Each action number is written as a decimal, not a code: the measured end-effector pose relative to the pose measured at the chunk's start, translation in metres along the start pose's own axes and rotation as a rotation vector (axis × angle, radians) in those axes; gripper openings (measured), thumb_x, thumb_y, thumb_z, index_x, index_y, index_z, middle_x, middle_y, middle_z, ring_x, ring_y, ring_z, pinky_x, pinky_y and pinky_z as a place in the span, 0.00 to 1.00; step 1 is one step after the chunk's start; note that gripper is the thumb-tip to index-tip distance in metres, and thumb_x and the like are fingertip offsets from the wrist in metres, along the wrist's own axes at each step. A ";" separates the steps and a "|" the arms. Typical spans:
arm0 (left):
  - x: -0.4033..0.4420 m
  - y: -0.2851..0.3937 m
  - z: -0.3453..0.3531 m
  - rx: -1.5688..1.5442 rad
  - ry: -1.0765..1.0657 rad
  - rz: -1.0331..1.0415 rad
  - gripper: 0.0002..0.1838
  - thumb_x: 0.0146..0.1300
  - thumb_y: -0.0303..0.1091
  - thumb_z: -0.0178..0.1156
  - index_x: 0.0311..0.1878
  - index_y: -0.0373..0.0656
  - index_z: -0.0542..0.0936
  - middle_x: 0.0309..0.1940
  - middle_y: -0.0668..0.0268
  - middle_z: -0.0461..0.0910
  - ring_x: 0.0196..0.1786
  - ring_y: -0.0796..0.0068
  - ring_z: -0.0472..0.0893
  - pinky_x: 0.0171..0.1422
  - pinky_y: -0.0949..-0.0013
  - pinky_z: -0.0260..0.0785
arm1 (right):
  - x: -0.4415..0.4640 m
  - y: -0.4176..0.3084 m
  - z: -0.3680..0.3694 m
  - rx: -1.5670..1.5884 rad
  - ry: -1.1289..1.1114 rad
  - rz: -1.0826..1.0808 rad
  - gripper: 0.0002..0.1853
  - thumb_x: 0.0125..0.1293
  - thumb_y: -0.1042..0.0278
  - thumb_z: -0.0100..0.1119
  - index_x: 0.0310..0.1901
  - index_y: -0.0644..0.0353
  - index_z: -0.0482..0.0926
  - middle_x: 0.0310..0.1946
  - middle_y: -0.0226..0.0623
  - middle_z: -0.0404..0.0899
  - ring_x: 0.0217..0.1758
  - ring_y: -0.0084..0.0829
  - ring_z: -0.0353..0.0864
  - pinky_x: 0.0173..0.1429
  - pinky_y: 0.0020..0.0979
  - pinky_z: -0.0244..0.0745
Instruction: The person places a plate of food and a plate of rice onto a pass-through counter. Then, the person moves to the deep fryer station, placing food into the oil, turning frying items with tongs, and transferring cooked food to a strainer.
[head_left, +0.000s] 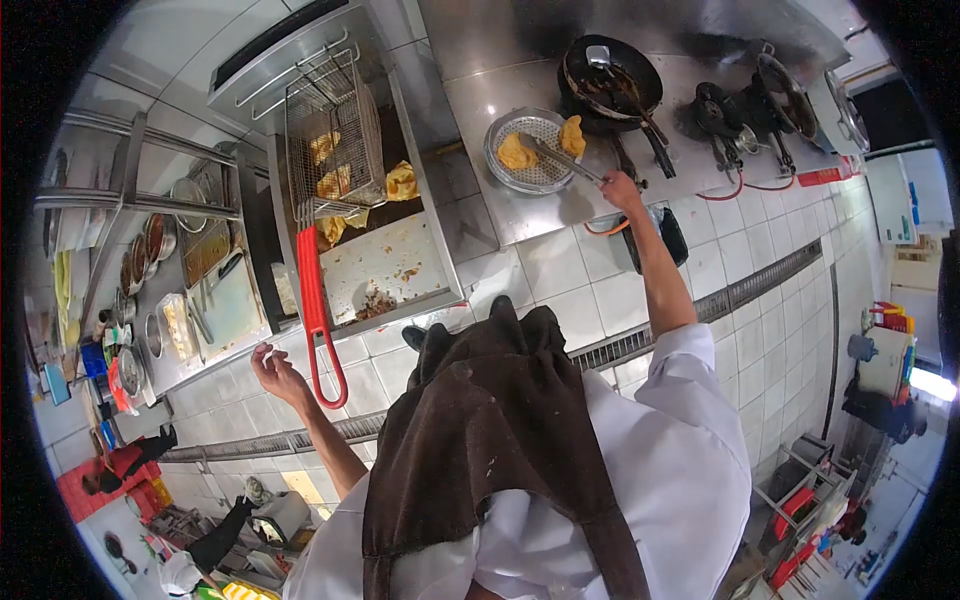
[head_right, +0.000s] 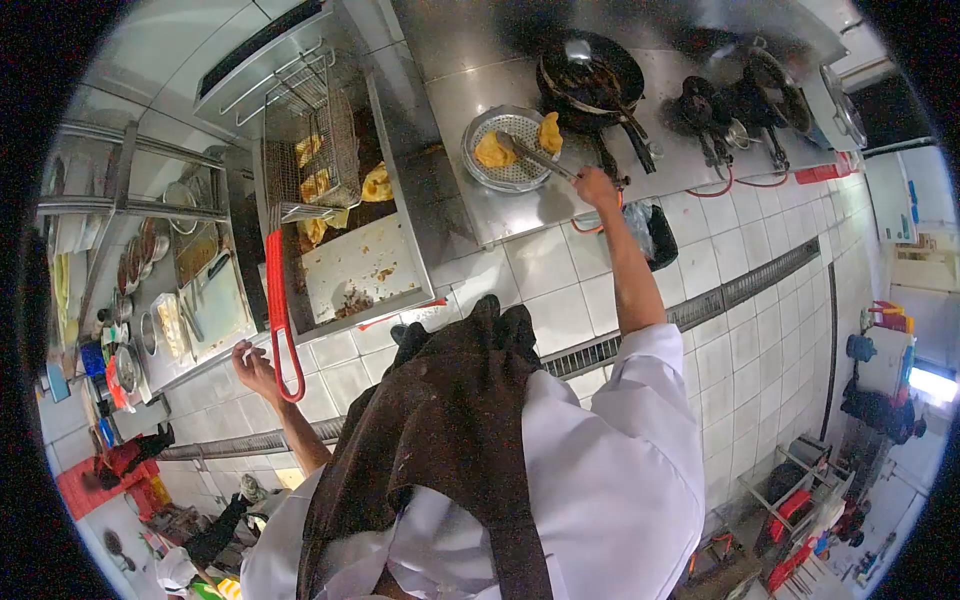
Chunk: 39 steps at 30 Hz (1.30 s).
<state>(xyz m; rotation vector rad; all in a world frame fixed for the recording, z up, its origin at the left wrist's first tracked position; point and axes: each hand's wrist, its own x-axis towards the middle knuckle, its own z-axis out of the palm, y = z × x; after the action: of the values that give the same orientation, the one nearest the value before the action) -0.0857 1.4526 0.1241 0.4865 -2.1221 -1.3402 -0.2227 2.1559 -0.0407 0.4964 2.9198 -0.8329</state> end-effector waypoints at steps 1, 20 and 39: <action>0.000 0.004 0.000 0.003 0.004 0.002 0.12 0.56 0.20 0.47 0.45 0.38 0.71 0.40 0.65 0.73 0.30 0.80 0.73 0.29 0.78 0.61 | 0.006 0.006 -0.001 0.003 -0.002 -0.003 0.09 0.56 0.66 0.59 0.33 0.65 0.79 0.18 0.39 0.78 0.21 0.29 0.78 0.30 0.32 0.73; -0.002 0.019 0.012 -0.014 -0.015 0.047 0.12 0.56 0.19 0.47 0.44 0.36 0.71 0.37 0.63 0.73 0.29 0.79 0.72 0.30 0.76 0.62 | 0.006 0.028 -0.022 0.773 -0.502 0.479 0.03 0.63 0.71 0.52 0.37 0.57 0.74 0.20 0.31 0.76 0.15 0.19 0.69 0.15 0.22 0.58; 0.009 0.010 0.033 -0.059 -0.029 0.061 0.11 0.57 0.18 0.48 0.43 0.38 0.71 0.37 0.65 0.74 0.28 0.81 0.72 0.27 0.78 0.61 | -0.132 -0.016 0.003 0.414 0.239 0.195 0.13 0.53 0.64 0.59 0.38 0.61 0.75 0.23 0.46 0.79 0.28 0.44 0.80 0.37 0.40 0.72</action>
<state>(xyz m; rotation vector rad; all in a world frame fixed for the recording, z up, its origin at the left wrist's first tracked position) -0.1136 1.4745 0.1246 0.3775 -2.0968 -1.3786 -0.1028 2.1029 -0.0155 0.9523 2.8298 -1.4438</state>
